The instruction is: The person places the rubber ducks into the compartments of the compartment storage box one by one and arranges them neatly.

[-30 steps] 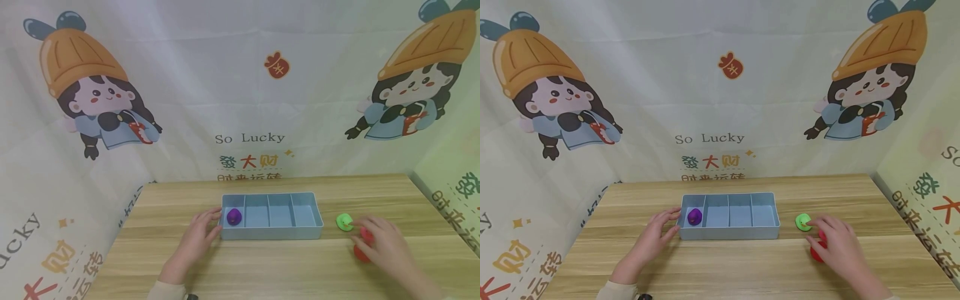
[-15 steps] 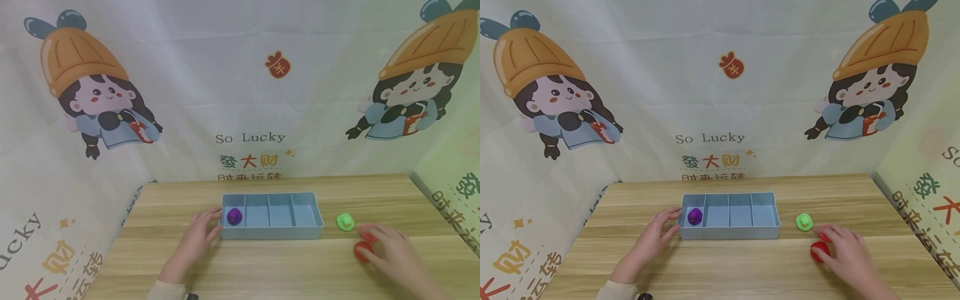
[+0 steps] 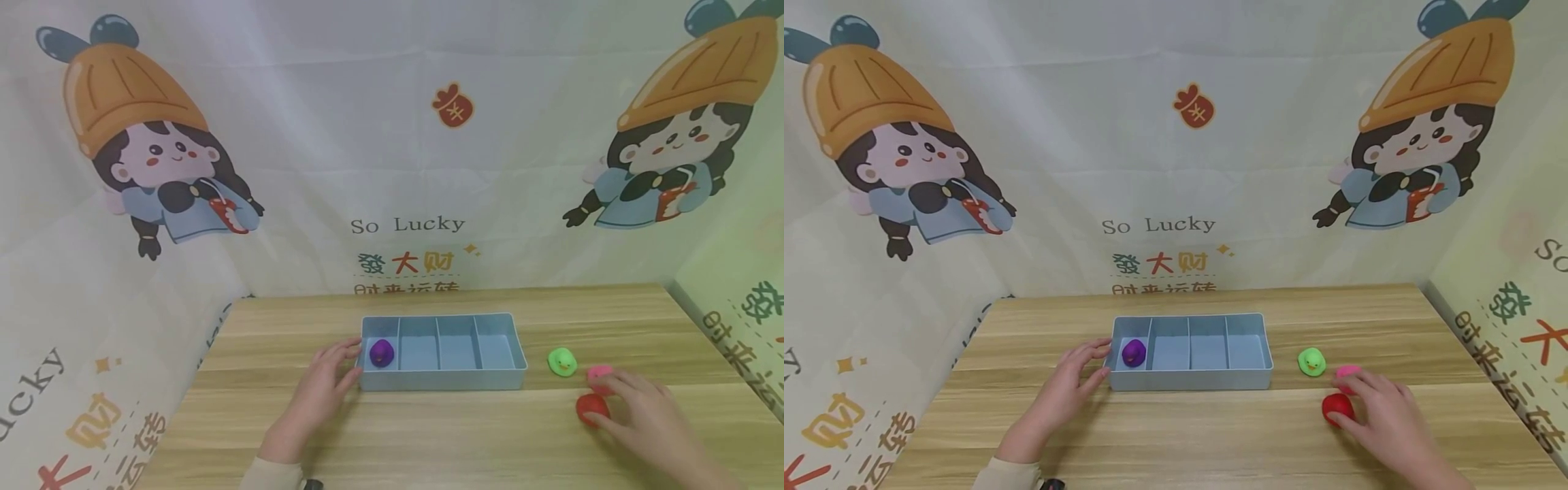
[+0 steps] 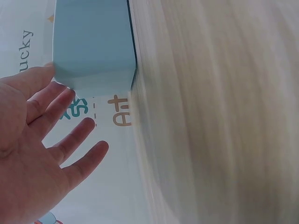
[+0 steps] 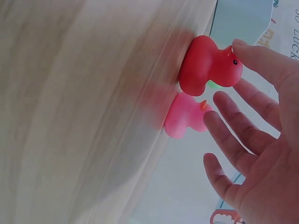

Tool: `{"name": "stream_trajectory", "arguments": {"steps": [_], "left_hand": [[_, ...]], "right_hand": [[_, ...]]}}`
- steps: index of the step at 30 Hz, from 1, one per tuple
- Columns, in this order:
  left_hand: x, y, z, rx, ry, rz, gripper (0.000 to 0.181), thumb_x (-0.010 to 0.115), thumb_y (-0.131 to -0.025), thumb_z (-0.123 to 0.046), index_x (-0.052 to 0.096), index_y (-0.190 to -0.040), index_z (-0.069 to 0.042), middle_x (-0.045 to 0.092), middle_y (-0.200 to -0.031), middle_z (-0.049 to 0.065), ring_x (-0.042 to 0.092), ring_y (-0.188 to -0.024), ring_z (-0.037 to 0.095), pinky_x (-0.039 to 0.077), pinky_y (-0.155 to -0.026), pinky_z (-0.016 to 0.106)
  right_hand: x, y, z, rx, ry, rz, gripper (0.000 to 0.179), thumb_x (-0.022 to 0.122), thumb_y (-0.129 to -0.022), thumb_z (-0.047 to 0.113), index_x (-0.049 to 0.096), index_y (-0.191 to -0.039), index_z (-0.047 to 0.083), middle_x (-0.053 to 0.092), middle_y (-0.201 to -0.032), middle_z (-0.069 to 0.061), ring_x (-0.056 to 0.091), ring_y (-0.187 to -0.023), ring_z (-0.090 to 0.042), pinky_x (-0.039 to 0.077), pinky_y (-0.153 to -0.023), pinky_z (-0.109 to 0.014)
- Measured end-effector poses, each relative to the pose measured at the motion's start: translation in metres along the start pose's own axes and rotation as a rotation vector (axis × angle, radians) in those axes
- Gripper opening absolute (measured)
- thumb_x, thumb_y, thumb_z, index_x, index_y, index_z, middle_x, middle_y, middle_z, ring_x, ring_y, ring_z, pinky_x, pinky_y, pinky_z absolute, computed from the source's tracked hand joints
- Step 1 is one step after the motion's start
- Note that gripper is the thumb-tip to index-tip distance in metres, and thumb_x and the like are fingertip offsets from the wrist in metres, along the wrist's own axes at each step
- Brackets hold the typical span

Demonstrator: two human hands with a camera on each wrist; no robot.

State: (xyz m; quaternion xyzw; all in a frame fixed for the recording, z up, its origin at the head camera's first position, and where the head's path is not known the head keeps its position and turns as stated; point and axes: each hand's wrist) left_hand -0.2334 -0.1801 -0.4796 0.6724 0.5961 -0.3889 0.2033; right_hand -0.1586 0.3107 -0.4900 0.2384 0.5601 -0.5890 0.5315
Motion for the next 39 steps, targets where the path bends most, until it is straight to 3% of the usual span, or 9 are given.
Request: {"name": "stream_trajectory", "arguments": {"steps": [6,20,24,30,39], "left_hand": [[-0.001,0.0002,-0.001,-0.001,0.011,0.006,0.04,0.067,-0.101,-0.02,0.063,-0.137,-0.005,0.053,-0.156,0.004,0.044,-0.145,0.035,0.036,-0.122,0.059],[-0.0009,0.0007,-0.0007,-0.011,0.004,0.002,0.039,0.068,-0.1,-0.02,0.063,-0.137,-0.007,0.053,-0.156,0.002,0.045,-0.144,0.033,0.038,-0.121,0.06],[-0.0006,0.0001,-0.0006,-0.014,0.001,0.004,0.039,0.068,-0.1,-0.02,0.063,-0.137,-0.007,0.053,-0.156,0.0,0.045,-0.144,0.033,0.038,-0.121,0.059],[-0.0009,-0.0003,-0.0013,-0.019,0.003,0.005,0.04,0.068,-0.1,-0.02,0.063,-0.137,-0.007,0.053,-0.156,0.0,0.045,-0.145,0.033,0.037,-0.122,0.059],[-0.0014,0.0001,-0.0019,-0.02,0.004,0.003,0.039,0.068,-0.1,-0.02,0.063,-0.137,-0.007,0.054,-0.155,0.001,0.044,-0.145,0.033,0.038,-0.121,0.06]], "right_hand": [[-0.001,0.0002,-0.0011,-0.007,0.007,0.018,0.046,0.095,-0.068,0.032,0.076,-0.107,0.016,0.076,-0.114,-0.014,0.069,-0.105,-0.041,0.049,-0.084,-0.072],[0.001,0.0058,-0.0036,-0.019,0.03,0.03,0.043,0.098,-0.063,0.03,0.074,-0.098,0.03,0.075,-0.1,0.008,0.068,-0.081,-0.011,0.049,-0.079,-0.055],[0.0021,0.0066,-0.0043,-0.005,0.026,0.029,0.043,0.098,-0.063,0.029,0.075,-0.099,0.028,0.076,-0.099,0.007,0.07,-0.087,-0.018,0.048,-0.082,-0.055],[0.0016,0.0065,-0.0033,-0.01,-0.013,0.027,0.043,0.097,-0.064,0.024,0.076,-0.1,0.022,0.078,-0.111,-0.007,0.07,-0.107,-0.041,0.049,-0.086,-0.063],[0.0022,0.0046,-0.004,-0.04,-0.027,-0.007,0.046,0.098,-0.062,0.018,0.076,-0.102,0.019,0.078,-0.107,-0.002,0.071,-0.099,-0.032,0.059,-0.085,-0.057]]}}
Point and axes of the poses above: each hand's wrist, its own y-axis away from the middle knuckle, its own x-axis out of the palm, z = x × y
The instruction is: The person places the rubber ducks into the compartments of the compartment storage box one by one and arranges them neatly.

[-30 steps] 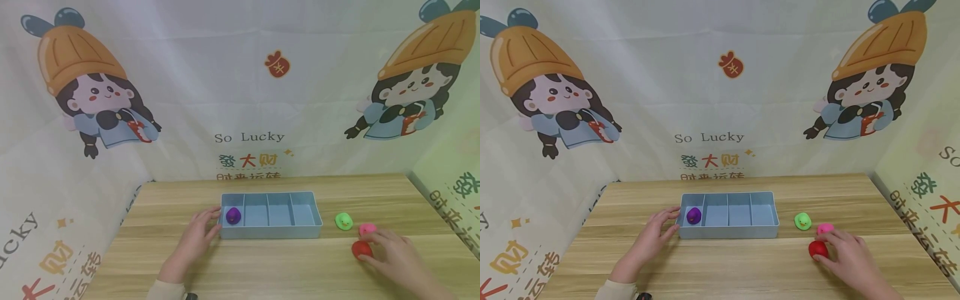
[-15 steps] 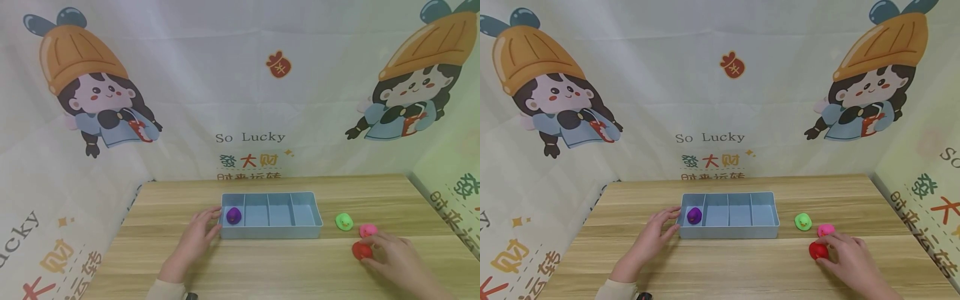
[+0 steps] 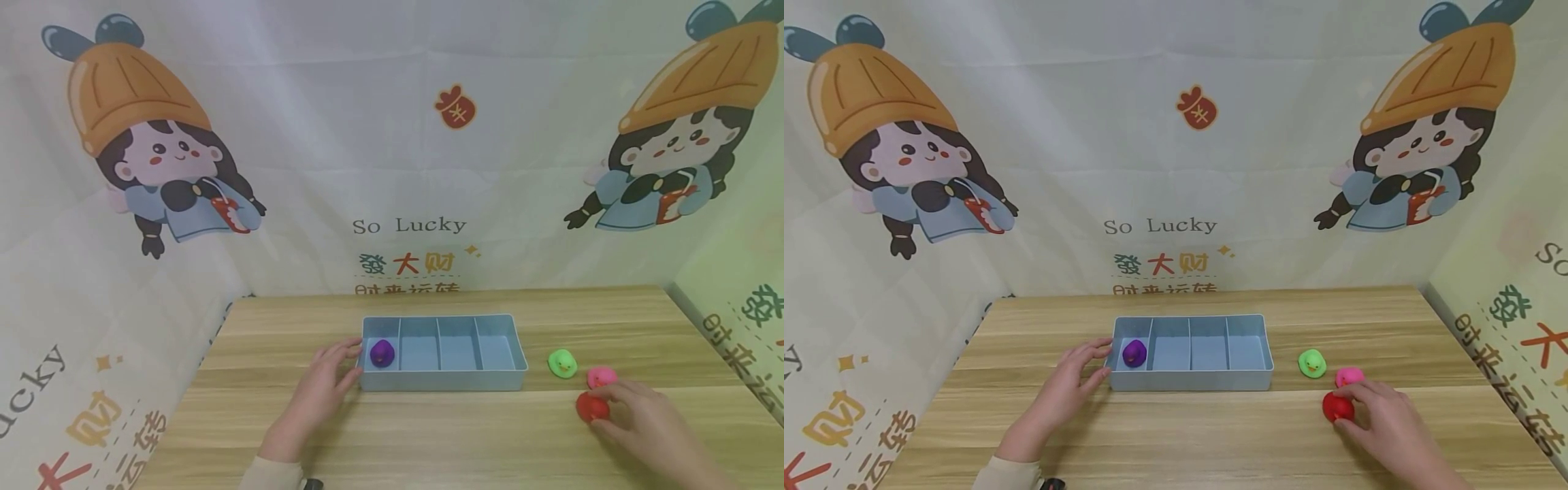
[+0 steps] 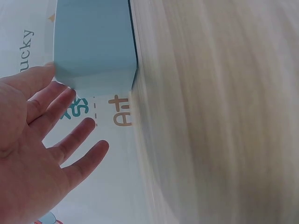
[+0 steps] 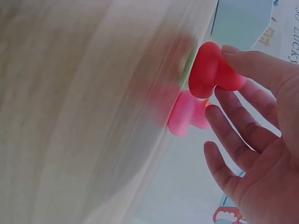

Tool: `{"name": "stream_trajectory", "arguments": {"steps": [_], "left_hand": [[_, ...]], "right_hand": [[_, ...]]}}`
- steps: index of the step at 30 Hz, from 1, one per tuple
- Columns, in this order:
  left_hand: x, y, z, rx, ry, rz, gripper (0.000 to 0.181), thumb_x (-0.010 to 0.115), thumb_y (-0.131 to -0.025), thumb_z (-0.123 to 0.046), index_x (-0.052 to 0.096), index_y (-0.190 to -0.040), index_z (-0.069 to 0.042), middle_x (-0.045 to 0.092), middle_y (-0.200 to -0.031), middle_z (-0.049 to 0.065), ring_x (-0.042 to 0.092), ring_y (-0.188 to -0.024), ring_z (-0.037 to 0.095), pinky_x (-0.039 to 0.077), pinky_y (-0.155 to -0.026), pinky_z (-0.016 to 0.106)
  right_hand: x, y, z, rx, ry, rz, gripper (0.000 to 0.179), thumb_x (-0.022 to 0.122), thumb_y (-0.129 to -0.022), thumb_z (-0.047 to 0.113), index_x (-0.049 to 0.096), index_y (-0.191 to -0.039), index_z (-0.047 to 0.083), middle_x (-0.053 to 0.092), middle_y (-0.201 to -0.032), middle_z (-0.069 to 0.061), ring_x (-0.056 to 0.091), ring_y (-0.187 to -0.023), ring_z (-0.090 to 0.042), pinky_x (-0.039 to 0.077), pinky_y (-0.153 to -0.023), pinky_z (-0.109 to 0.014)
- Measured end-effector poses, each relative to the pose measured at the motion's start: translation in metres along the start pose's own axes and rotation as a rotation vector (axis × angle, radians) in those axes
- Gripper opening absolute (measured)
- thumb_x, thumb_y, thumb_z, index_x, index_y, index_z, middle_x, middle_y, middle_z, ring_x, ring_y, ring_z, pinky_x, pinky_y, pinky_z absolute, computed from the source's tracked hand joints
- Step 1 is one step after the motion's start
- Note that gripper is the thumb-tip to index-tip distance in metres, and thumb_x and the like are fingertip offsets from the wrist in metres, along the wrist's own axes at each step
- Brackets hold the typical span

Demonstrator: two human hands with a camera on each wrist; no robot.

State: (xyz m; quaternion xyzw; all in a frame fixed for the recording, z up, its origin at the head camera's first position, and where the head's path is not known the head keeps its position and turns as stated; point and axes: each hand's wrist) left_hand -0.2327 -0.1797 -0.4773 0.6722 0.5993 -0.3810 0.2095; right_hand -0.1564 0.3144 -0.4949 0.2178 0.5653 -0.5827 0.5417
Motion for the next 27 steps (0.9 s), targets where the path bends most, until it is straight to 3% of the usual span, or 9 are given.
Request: {"name": "stream_trajectory", "arguments": {"steps": [9,17,27], "left_hand": [[0.0,-0.001,0.0,0.006,0.005,-0.002,0.039,0.068,-0.1,-0.02,0.063,-0.137,-0.007,0.054,-0.156,0.003,0.045,-0.144,0.033,0.038,-0.121,0.06],[0.0,0.0,0.0,0.013,0.01,-0.005,0.039,0.068,-0.1,-0.019,0.063,-0.137,-0.006,0.054,-0.155,0.004,0.045,-0.144,0.034,0.037,-0.121,0.06],[0.001,-0.001,0.002,0.011,0.002,-0.006,0.04,0.069,-0.099,-0.02,0.064,-0.136,-0.006,0.054,-0.155,0.004,0.045,-0.144,0.033,0.037,-0.121,0.06]], "right_hand": [[-0.001,-0.005,0.0,-0.041,-0.015,-0.06,0.046,0.097,-0.06,0.013,0.076,-0.101,0.017,0.076,-0.105,-0.003,0.071,-0.096,-0.03,0.062,-0.082,-0.053],[-0.002,-0.014,0.003,-0.079,-0.018,-0.105,0.051,0.098,-0.057,0.01,0.076,-0.102,0.017,0.076,-0.103,0.0,0.069,-0.085,-0.013,0.063,-0.074,-0.04],[-0.007,-0.027,0.015,-0.072,-0.027,-0.106,0.047,0.097,-0.06,0.008,0.077,-0.102,0.017,0.075,-0.1,0.002,0.07,-0.089,-0.023,0.064,-0.074,-0.043]]}}
Point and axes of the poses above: each hand's wrist, its own y-axis away from the middle knuckle, its own x-axis out of the palm, z = x × y
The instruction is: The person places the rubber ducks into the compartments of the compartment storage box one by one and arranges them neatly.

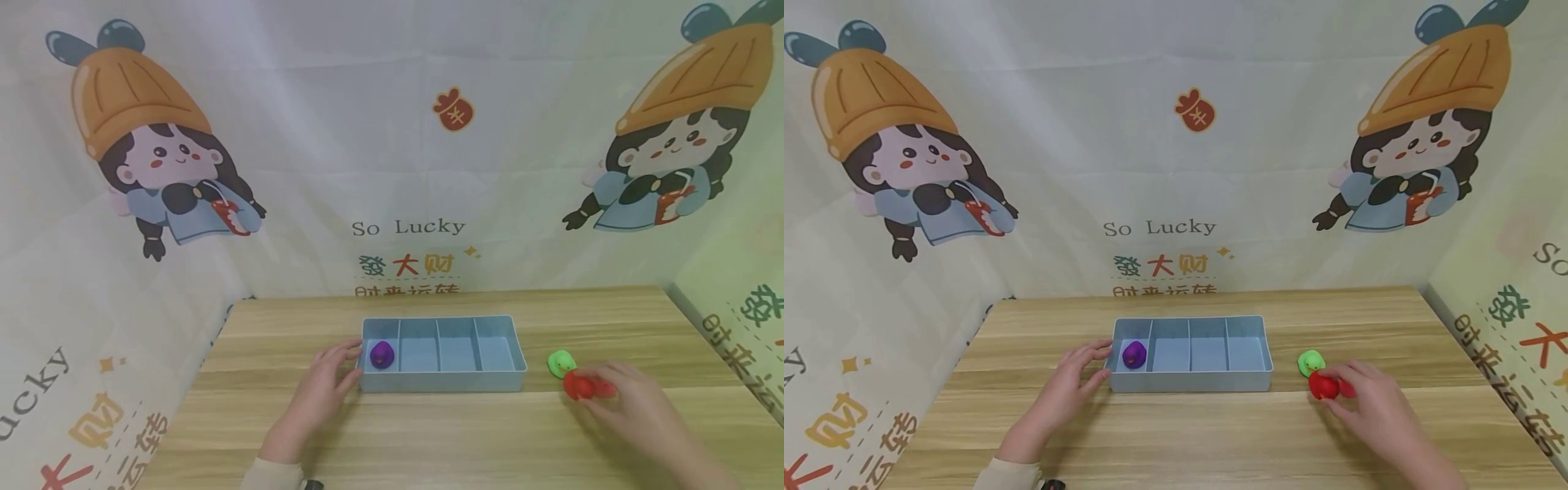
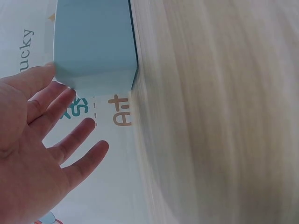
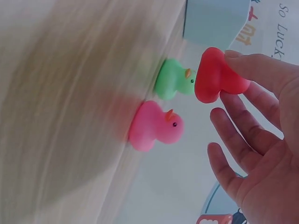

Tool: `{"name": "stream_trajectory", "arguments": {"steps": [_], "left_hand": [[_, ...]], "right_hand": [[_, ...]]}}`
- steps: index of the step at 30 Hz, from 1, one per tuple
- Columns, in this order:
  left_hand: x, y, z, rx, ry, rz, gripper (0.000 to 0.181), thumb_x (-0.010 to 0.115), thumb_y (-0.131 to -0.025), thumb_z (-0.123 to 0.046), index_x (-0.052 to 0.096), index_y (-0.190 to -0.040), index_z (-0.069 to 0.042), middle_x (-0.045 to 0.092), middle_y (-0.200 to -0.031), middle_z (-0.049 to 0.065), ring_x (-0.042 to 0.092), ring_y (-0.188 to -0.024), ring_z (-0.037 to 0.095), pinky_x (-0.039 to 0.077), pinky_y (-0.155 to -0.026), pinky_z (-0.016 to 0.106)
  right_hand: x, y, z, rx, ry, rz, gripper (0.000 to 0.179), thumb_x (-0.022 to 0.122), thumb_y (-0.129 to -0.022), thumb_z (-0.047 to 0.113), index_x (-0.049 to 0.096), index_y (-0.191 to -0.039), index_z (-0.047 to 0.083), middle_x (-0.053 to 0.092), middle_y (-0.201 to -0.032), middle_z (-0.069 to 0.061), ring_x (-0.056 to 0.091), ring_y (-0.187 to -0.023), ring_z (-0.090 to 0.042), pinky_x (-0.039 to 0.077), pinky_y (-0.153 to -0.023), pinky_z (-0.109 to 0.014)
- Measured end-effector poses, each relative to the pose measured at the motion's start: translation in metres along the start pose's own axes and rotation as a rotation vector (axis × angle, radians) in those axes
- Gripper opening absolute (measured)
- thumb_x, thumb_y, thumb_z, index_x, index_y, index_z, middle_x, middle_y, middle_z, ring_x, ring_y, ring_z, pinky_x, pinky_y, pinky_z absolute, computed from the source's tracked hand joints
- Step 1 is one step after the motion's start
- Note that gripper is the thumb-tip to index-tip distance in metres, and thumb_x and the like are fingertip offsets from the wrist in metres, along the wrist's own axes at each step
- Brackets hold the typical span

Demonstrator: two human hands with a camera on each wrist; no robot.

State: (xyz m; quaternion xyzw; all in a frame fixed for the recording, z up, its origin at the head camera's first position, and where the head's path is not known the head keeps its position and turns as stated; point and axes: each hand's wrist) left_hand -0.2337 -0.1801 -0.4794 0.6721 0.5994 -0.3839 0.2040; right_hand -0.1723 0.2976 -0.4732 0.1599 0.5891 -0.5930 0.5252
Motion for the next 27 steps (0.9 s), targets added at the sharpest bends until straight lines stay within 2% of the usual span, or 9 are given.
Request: {"name": "stream_trajectory", "arguments": {"steps": [7,14,18,21,25,27], "left_hand": [[0.0,0.0,0.001,0.004,-0.007,-0.004,0.039,0.069,-0.099,-0.019,0.064,-0.135,-0.005,0.055,-0.154,0.004,0.046,-0.143,0.034,0.038,-0.121,0.061],[0.001,0.0,0.001,0.01,0.002,-0.006,0.039,0.069,-0.099,-0.019,0.064,-0.135,-0.006,0.055,-0.154,0.004,0.045,-0.143,0.034,0.038,-0.12,0.061],[0.0,0.0,0.001,0.01,0.006,-0.004,0.039,0.069,-0.099,-0.018,0.064,-0.135,-0.006,0.055,-0.154,0.004,0.045,-0.143,0.035,0.038,-0.12,0.061],[0.0,0.0,0.001,0.009,0.002,-0.002,0.039,0.069,-0.099,-0.019,0.064,-0.135,-0.006,0.055,-0.155,0.004,0.045,-0.144,0.034,0.038,-0.12,0.061],[-0.001,0.0,0.001,0.009,-0.003,0.001,0.039,0.069,-0.099,-0.02,0.064,-0.136,-0.006,0.054,-0.155,0.004,0.045,-0.143,0.034,0.038,-0.12,0.061],[-0.001,0.0,0.0,0.009,-0.004,0.002,0.04,0.069,-0.099,-0.02,0.064,-0.136,-0.006,0.054,-0.155,0.004,0.046,-0.143,0.034,0.038,-0.12,0.061]], "right_hand": [[0.003,-0.011,0.007,-0.005,-0.005,-0.01,0.045,0.097,-0.06,0.007,0.077,-0.099,0.017,0.074,-0.096,0.003,0.069,-0.086,-0.023,0.063,-0.072,-0.039],[0.007,-0.023,0.014,-0.043,-0.009,-0.038,0.045,0.097,-0.06,0.006,0.077,-0.1,0.016,0.075,-0.099,0.002,0.071,-0.089,-0.023,0.063,-0.075,-0.045],[0.007,-0.029,0.018,-0.034,-0.021,-0.026,0.044,0.097,-0.062,0.008,0.077,-0.1,0.016,0.076,-0.1,0.003,0.071,-0.092,-0.024,0.063,-0.077,-0.046],[0.007,-0.034,0.022,-0.009,-0.053,-0.005,0.044,0.095,-0.065,0.004,0.077,-0.103,0.016,0.076,-0.102,0.002,0.07,-0.091,-0.024,0.062,-0.073,-0.04],[0.007,-0.041,0.028,0.017,-0.084,0.021,0.043,0.093,-0.067,0.002,0.077,-0.105,0.014,0.075,-0.105,-0.003,0.069,-0.094,-0.027,0.062,-0.076,-0.044],[0.008,-0.044,0.031,0.014,-0.084,0.022,0.042,0.094,-0.068,0.003,0.077,-0.105,0.013,0.075,-0.104,-0.003,0.07,-0.097,-0.028,0.062,-0.082,-0.052]]}}
Point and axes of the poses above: each hand's wrist, its own y-axis away from the middle knuckle, its own x-axis out of the palm, z = x × y
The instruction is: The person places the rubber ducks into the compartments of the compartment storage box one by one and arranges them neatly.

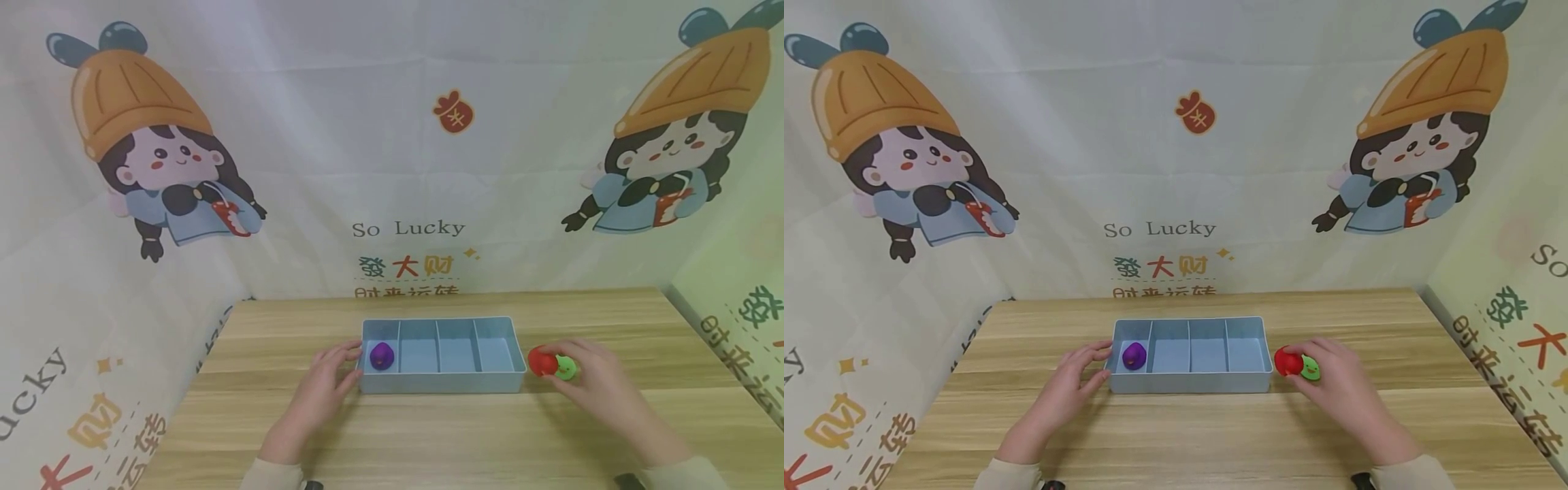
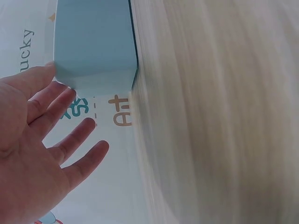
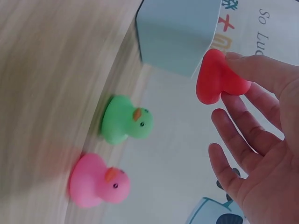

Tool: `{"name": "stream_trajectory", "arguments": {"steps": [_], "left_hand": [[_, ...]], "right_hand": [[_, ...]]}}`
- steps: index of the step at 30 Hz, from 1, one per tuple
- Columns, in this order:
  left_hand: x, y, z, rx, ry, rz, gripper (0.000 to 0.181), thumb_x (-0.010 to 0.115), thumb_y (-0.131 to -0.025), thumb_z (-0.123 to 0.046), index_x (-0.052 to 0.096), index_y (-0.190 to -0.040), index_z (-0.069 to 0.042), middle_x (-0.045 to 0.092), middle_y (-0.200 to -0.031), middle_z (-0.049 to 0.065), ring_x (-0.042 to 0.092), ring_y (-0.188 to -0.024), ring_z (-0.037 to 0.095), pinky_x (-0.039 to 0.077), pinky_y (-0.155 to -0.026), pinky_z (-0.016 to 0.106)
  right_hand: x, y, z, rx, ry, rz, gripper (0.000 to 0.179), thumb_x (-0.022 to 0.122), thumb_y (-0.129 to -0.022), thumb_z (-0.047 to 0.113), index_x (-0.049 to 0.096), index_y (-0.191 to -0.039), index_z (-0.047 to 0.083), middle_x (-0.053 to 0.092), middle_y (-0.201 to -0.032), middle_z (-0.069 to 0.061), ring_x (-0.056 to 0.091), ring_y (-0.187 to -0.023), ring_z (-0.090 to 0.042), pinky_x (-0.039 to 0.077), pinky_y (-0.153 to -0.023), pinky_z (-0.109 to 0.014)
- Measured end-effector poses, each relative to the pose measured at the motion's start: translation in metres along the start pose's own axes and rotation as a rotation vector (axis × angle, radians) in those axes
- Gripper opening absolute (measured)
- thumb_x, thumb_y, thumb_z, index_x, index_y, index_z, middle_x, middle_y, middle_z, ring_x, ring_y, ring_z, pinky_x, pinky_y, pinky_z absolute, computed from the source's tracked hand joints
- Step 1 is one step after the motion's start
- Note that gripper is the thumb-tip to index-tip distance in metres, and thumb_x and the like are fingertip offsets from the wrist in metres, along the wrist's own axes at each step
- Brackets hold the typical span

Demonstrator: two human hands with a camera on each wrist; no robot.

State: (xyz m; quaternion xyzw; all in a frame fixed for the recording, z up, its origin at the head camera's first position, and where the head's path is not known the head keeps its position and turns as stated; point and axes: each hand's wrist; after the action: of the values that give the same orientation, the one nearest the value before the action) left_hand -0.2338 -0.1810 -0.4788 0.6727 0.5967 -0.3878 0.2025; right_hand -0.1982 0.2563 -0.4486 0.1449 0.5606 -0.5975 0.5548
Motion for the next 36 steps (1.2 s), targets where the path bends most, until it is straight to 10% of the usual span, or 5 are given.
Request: {"name": "stream_trajectory", "arguments": {"steps": [36], "left_hand": [[0.001,0.0,-0.001,-0.01,0.019,0.003,0.039,0.068,-0.1,-0.019,0.063,-0.137,-0.006,0.054,-0.155,0.004,0.044,-0.145,0.035,0.037,-0.121,0.062]], "right_hand": [[0.026,-0.03,0.029,-0.027,-0.073,0.069,0.038,0.092,-0.076,0.012,0.076,-0.111,0.012,0.074,-0.106,-0.002,0.069,-0.101,-0.025,0.062,-0.089,-0.049]]}}
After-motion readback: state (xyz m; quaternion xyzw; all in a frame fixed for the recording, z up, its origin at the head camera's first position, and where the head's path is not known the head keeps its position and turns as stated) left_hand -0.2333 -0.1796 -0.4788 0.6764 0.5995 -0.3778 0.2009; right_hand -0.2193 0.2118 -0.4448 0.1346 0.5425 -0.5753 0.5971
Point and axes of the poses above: each hand's wrist, its own y-axis away from the middle knuckle, its own x-axis out of the palm, z = x × y
